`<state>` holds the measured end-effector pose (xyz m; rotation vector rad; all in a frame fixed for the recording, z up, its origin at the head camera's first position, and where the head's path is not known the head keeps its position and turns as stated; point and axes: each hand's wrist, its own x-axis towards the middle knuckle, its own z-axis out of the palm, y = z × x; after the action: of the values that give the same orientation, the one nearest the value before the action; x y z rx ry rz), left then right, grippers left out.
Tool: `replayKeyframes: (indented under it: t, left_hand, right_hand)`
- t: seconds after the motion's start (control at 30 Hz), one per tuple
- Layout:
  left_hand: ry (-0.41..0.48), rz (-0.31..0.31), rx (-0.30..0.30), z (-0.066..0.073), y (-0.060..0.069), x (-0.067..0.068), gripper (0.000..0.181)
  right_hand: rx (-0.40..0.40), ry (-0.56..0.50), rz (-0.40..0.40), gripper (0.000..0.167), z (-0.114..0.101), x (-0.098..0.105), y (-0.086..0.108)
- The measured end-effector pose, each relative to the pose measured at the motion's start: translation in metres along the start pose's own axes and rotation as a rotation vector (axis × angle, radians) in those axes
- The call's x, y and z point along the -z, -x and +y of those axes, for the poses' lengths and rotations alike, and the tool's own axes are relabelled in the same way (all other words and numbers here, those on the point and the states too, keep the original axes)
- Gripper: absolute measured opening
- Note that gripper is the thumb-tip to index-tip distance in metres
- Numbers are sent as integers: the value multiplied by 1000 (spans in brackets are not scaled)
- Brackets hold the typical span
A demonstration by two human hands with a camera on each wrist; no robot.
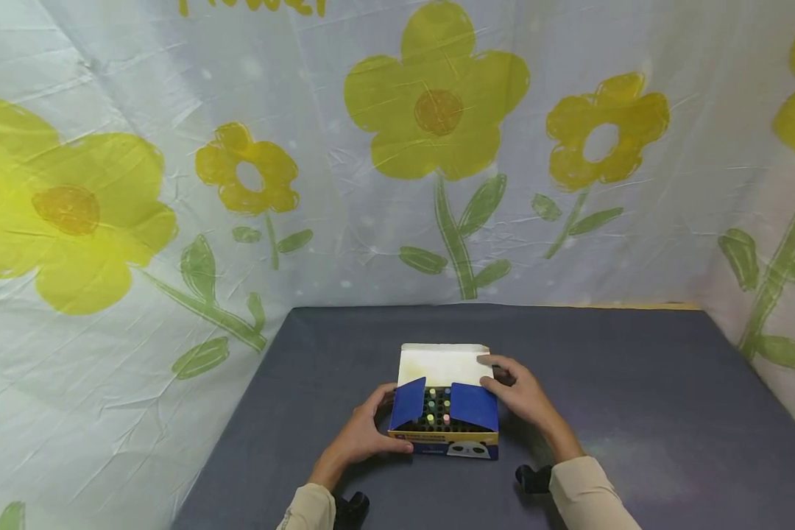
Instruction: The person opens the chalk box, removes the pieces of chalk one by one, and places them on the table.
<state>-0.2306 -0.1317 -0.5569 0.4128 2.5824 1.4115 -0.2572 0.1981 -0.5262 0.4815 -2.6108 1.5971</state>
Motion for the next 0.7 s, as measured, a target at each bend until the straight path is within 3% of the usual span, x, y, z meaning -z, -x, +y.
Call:
replayKeyframes:
  t: [0.1, 0.37, 0.7]
  left_hand:
    - [1, 2, 6, 1, 0, 0, 96]
    - [3, 3, 6, 4, 0, 2, 97]
    - [0, 1, 16, 6, 2, 0, 102]
  right_hand:
    - [-39, -2, 1, 42, 0, -2, 2]
    - [-39, 85, 101, 40, -3, -4, 7]
    - [54, 105, 170, 35, -5, 7, 23]
